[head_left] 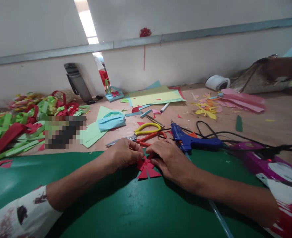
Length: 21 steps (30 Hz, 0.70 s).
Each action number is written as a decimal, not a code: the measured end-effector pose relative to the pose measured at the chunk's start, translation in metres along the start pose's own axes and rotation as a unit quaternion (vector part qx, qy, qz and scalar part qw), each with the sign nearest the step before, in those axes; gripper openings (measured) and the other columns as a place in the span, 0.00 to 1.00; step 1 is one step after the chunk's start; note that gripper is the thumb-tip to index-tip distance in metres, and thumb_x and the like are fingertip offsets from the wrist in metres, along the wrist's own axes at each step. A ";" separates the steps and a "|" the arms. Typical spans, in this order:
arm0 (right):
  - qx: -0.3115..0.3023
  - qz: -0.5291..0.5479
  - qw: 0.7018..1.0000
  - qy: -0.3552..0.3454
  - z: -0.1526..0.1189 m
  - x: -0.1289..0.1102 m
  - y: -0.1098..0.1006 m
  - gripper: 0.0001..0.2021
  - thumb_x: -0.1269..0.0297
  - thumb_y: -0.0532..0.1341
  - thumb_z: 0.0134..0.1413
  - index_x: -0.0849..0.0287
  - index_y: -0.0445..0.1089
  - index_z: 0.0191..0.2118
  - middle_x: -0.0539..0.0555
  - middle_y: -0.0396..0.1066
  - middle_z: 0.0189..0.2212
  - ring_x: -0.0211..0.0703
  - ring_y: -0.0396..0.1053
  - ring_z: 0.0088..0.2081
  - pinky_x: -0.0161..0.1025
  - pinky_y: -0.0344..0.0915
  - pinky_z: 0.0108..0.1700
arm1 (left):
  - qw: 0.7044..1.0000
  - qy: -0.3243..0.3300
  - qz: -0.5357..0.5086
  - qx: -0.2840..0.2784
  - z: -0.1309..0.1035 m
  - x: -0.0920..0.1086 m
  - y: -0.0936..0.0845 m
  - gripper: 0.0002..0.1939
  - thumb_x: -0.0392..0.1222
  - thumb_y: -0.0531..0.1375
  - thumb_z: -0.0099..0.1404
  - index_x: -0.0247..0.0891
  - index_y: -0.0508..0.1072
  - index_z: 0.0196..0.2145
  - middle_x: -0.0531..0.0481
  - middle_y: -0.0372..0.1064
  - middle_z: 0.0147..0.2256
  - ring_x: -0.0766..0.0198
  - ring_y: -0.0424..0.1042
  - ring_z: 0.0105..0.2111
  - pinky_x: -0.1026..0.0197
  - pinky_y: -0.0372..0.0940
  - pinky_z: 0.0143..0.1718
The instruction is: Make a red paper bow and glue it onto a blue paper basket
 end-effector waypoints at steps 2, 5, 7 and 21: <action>0.005 0.004 1.000 -0.003 0.000 0.000 -0.001 0.09 0.79 0.60 0.49 0.59 0.67 0.35 0.53 0.72 0.35 0.45 0.66 0.40 0.46 0.54 0.47 | 1.000 0.010 0.012 0.010 0.001 0.000 0.000 0.05 0.38 0.62 0.53 0.34 0.70 0.24 0.58 0.61 0.15 0.74 0.52 0.14 0.69 0.44 0.16; 0.004 0.002 1.000 -0.003 0.001 0.001 -0.001 0.08 0.79 0.60 0.49 0.60 0.67 0.34 0.53 0.72 0.35 0.45 0.66 0.41 0.46 0.54 0.47 | 0.999 0.018 0.025 0.023 0.000 0.001 0.001 0.04 0.36 0.61 0.51 0.33 0.71 0.22 0.55 0.65 0.17 0.73 0.55 0.15 0.69 0.46 0.17; 0.003 0.002 1.000 -0.002 0.001 0.002 0.000 0.08 0.78 0.60 0.49 0.60 0.67 0.35 0.53 0.72 0.36 0.45 0.66 0.41 0.47 0.53 0.48 | 0.999 0.021 0.026 0.028 -0.002 0.002 0.002 0.04 0.36 0.61 0.51 0.33 0.70 0.21 0.55 0.66 0.17 0.73 0.55 0.15 0.69 0.46 0.17; -0.047 -0.029 0.998 0.023 -0.001 -0.005 0.003 0.03 0.70 0.59 0.56 0.60 0.71 0.34 0.54 0.68 0.34 0.46 0.62 0.42 0.47 0.53 0.47 | 1.000 0.023 -0.008 0.014 -0.010 0.006 0.003 0.05 0.37 0.61 0.53 0.32 0.72 0.24 0.52 0.68 0.17 0.70 0.63 0.17 0.69 0.50 0.18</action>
Point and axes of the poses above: each hand's wrist, its own z-axis towards the middle knuckle, its own y-axis out of the palm, x = y × z, the point moved 7 cm from there along z, towards the middle knuckle
